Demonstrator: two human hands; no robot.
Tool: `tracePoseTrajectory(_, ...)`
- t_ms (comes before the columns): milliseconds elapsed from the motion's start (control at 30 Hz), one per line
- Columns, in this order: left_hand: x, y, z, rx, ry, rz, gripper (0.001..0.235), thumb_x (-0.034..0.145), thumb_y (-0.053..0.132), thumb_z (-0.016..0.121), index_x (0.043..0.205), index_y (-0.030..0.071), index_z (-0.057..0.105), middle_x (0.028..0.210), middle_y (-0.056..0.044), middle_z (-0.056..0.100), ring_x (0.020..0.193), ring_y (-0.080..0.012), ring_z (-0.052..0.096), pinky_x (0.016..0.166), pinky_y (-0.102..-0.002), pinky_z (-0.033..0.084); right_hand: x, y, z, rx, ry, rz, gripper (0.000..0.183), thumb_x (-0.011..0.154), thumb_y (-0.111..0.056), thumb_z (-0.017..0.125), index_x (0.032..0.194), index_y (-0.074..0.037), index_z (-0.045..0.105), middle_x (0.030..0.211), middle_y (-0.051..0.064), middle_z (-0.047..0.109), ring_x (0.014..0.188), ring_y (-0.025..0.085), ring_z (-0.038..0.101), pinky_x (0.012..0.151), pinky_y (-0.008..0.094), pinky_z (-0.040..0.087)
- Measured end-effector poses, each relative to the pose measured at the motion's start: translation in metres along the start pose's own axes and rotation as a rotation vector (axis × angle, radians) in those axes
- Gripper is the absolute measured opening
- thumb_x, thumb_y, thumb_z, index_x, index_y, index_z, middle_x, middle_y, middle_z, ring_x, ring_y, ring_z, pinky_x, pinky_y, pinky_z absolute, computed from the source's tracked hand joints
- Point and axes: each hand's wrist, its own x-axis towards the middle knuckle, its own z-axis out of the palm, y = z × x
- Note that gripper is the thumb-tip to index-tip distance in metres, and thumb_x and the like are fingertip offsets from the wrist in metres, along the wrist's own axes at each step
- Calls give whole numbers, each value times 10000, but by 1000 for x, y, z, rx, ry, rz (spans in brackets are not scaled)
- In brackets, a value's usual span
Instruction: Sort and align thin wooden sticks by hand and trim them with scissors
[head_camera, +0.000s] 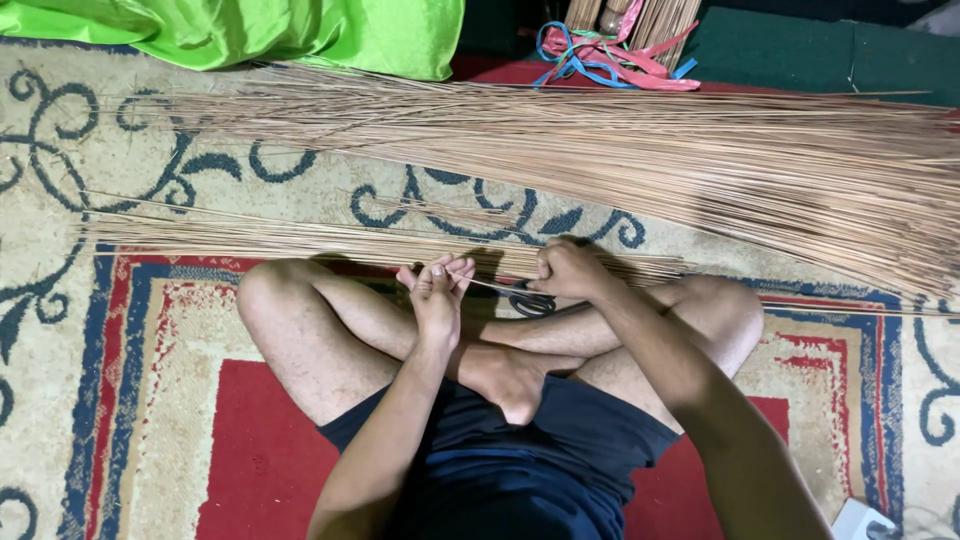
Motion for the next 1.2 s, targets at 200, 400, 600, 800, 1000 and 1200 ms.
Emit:
tracePoseTrajectory(200, 66, 29, -27, -112, 38, 23, 298, 1127, 125, 348, 1232, 2, 598, 1117, -192, 752, 1118, -297, 730, 1064, -497, 566, -37, -35, -61, 210, -77, 158, 300, 996, -222, 506, 788, -57, 645, 637, 186, 679, 697, 341, 720, 717, 428, 559)
tracePoseTrajectory(400, 132, 63, -59, -251, 89, -5, 323, 1129, 120, 315, 1250, -10, 584, 1171, -170, 743, 1169, -311, 714, 1105, -523, 551, -36, -23, -55, 29, 94, 21, 174, 1003, -208, 529, 959, -89, 648, 871, 270, 704, 951, 488, 684, 798, 549, 541)
tracePoseTrajectory(600, 92, 87, -18, -392, 239, -319, 610, 917, 430, 800, 1263, 115, 409, 1198, -75, 568, 1125, -255, 638, 1019, -405, 592, -15, -12, -35, -138, 233, -40, 181, 1008, -234, 525, 1024, -135, 675, 882, 211, 698, 908, 439, 696, 784, 510, 576)
tracePoseTrajectory(800, -8, 55, 56, 1081, -365, 392, 231, 933, 340, 746, 1019, 196, 587, 948, -11, 583, 901, -192, 638, 774, -302, 508, 0, -20, -12, -183, 265, -113, 201, 969, -189, 548, 1107, -122, 677, 929, 184, 729, 887, 445, 713, 739, 517, 597)
tracePoseTrajectory(1000, 30, 50, 78, 2058, -850, 658, 312, 807, 185, 645, 1117, 160, 617, 1025, -76, 706, 1005, -285, 707, 948, -452, 501, -4, -65, -22, -182, 256, -140, 189, 995, -226, 534, 1106, -139, 660, 951, 139, 723, 887, 400, 727, 738, 496, 608)
tracePoseTrajectory(1200, 70, 96, 49, 2119, -876, 690, 250, 940, 221, 427, 1013, 243, 665, 892, -77, 753, 849, -300, 769, 728, -427, 599, -19, -18, -36, -46, 186, -114, 249, 1013, -160, 541, 1144, -32, 710, 1017, 176, 743, 954, 402, 731, 837, 460, 608)
